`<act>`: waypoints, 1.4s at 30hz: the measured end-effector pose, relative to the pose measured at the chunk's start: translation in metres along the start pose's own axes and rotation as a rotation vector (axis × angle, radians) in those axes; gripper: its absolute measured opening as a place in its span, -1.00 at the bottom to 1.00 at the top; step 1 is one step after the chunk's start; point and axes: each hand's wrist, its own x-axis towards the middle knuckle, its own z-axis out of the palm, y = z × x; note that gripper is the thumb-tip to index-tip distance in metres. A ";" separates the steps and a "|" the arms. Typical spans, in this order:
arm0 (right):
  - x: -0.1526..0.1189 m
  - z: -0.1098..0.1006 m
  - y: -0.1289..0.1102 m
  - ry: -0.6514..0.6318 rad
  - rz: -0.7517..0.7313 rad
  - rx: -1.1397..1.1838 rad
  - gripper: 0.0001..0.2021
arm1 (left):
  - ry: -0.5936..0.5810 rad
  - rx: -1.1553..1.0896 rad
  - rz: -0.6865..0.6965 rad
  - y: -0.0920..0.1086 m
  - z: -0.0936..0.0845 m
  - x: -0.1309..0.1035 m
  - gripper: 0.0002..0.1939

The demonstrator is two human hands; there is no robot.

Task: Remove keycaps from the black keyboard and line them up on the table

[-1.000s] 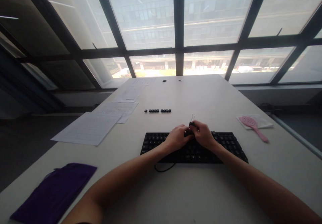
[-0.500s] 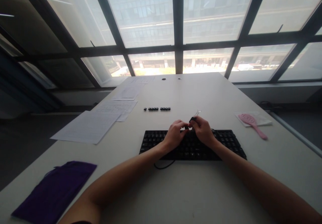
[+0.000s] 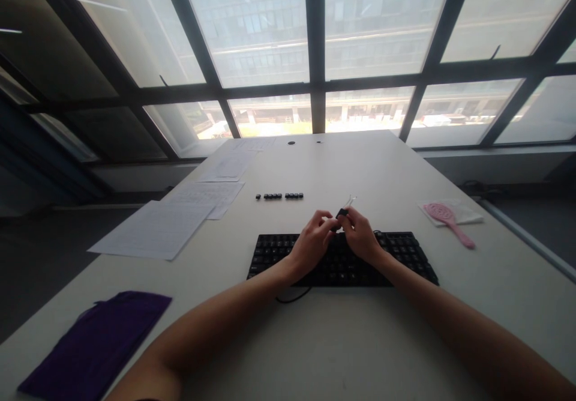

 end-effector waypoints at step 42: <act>0.004 0.002 0.001 0.031 0.053 0.094 -0.82 | -0.252 0.277 -0.249 -0.147 -0.022 0.110 -0.86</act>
